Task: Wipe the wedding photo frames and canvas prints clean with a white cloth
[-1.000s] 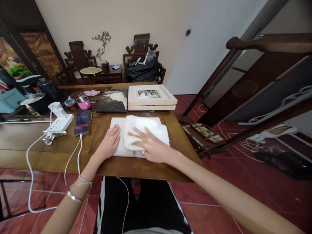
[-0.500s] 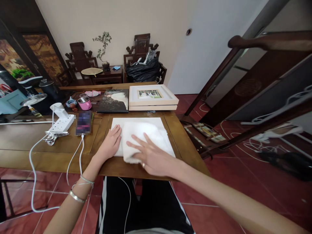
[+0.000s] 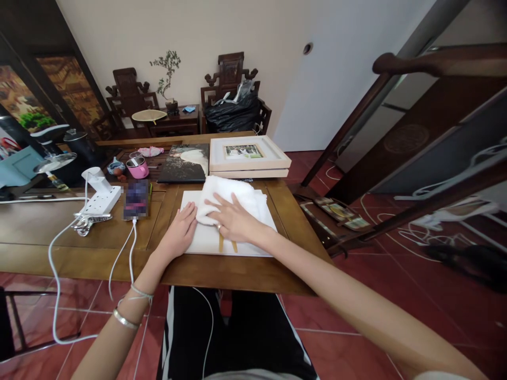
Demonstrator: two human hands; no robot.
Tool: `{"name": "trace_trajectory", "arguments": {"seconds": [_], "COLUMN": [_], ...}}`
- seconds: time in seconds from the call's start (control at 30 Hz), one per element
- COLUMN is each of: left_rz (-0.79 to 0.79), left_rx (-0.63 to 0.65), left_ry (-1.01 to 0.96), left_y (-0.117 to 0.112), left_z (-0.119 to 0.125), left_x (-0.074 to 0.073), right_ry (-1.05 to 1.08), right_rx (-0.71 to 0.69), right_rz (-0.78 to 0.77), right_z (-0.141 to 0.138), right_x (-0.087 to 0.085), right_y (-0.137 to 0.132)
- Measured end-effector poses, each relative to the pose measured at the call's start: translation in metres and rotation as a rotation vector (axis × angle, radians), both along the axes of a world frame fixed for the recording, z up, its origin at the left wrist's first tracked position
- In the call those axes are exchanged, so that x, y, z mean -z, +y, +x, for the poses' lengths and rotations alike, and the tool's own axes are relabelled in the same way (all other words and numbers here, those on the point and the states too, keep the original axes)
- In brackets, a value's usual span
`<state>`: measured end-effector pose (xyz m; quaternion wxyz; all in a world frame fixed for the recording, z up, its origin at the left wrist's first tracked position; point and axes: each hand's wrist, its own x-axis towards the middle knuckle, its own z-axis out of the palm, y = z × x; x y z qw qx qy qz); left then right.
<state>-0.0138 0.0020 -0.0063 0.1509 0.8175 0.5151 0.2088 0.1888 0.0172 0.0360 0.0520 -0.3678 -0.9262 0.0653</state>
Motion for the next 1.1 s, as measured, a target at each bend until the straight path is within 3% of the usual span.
{"name": "trace_trajectory", "arguments": {"seconds": [0.1, 0.17, 0.3, 0.4, 0.5, 0.6, 0.7, 0.83, 0.93, 1.0, 1.1], "left_rz": [0.028, 0.038, 0.013, -0.004, -0.014, -0.001, 0.006, 0.012, 0.04, 0.055, 0.058], "left_rx": [-0.056, -0.094, -0.089, -0.047, -0.019, -0.013, -0.016, -0.04, -0.07, -0.078, -0.083], "left_ry": [-0.108, -0.167, -0.182, -0.137, -0.05, -0.016, -0.036, -0.113, -0.23, -0.325, -0.43], "left_y": [0.0, 0.0, -0.002, -0.003, -0.002, 0.001, 0.001, -0.004, -0.008, -0.009, -0.008], "left_z": [0.0, 0.0, 0.002, 0.003, 0.002, 0.001, 0.001, 0.002, 0.002, 0.001, -0.001], "left_x": [-0.001, -0.001, -0.004, -0.005, -0.004, 0.0, 0.003, -0.001, -0.007, -0.009, -0.009], "right_ry": [-0.024, -0.045, -0.043, 0.0, 0.009, 0.039, 0.038, -0.006, -0.032, -0.033, -0.013], "right_rx": [0.066, 0.058, -0.068, -0.183, -0.227, -0.197, -0.101, 0.095, 0.196, 0.15, -0.05], "right_rz": [0.018, 0.011, -0.006, -0.045, -0.103, -0.096, -0.052, 0.016, 0.031, 0.043, 0.08], "right_z": [-0.013, -0.02, -0.016, -0.001, 0.016, 0.027, 0.026, 0.004, -0.022, -0.036, -0.045], "right_x": [0.0, 0.001, 0.003, -0.001, -0.006, -0.006, -0.003, 0.0, 0.002, 0.004, 0.004], "right_y": [0.01, 0.003, -0.036, -0.071, -0.089, -0.08, -0.049, -0.004, 0.009, 0.003, -0.023]}}
